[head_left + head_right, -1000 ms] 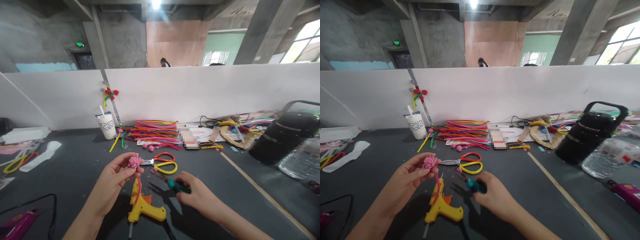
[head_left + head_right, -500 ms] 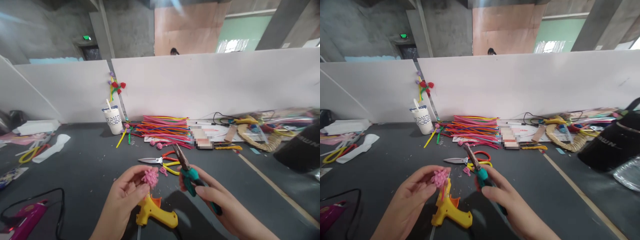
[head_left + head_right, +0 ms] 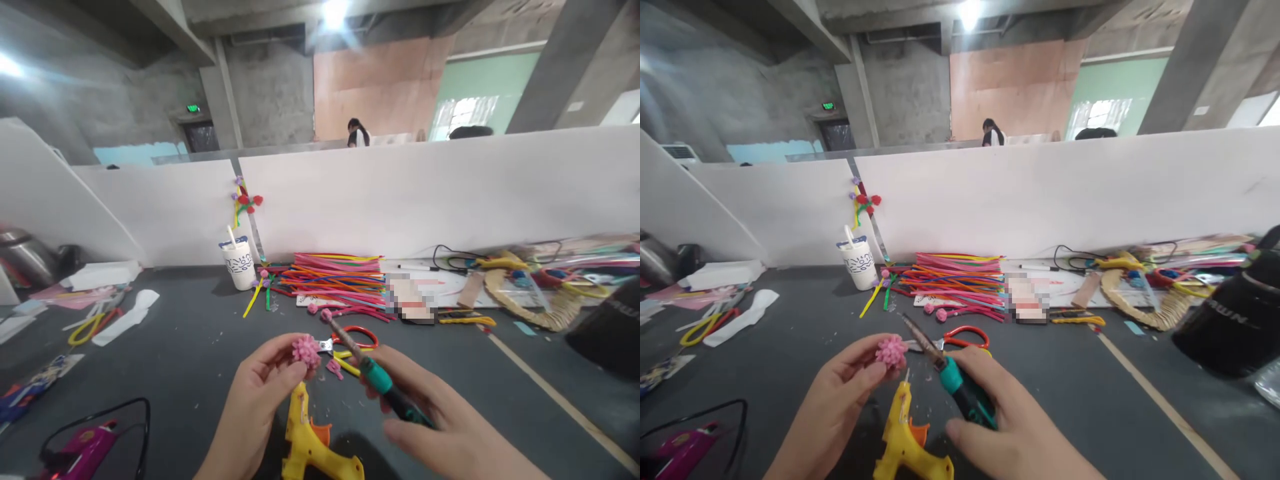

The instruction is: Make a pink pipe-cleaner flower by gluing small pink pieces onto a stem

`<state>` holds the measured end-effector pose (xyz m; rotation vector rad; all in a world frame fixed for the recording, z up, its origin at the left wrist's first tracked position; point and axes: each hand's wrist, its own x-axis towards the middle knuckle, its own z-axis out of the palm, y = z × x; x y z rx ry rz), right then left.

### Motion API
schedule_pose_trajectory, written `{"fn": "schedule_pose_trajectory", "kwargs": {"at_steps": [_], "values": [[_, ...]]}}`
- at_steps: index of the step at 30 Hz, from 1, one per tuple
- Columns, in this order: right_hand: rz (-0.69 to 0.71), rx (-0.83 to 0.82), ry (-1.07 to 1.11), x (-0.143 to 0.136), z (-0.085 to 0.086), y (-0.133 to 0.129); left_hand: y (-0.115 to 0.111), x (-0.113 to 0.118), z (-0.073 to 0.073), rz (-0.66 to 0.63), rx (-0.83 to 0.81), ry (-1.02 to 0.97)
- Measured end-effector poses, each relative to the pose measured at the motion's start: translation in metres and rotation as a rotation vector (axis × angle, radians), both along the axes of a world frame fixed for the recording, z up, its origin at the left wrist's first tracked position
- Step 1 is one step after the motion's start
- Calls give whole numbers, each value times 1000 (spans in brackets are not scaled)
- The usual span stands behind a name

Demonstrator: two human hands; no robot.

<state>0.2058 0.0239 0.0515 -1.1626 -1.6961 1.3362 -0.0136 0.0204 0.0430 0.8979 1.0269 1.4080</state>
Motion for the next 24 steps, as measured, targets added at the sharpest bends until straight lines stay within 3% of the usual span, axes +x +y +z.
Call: {"fn": "schedule_pose_trajectory", "kwargs": {"at_steps": [2, 5, 11, 15, 18, 20, 22, 24], "values": [[-38, 221, -129, -5, 0, 2, 2, 0, -5, 16, 14, 33], [-111, 426, -255, -10, -11, 2, 0, 0, -15, 21, -6, 11], [-76, 548, -347, -3, -39, -2, -5, -7, -22, 54, -28, 34], [-137, 341, -200, -2, -44, -6, -6, -9, -22, 59, -32, 93], [-143, -34, 70, -5, -40, -8, -7, -9, -24, 55, -34, 129], [-60, -269, 231, -7, -36, -8, -7, -8, -24, 66, -30, 143], [-3, -359, 303, -8, -34, -8, -6, -8, -24, 73, -27, 152], [-20, -341, 300, -7, -35, -9, -5, -8, -23, 60, -9, 149]]}}
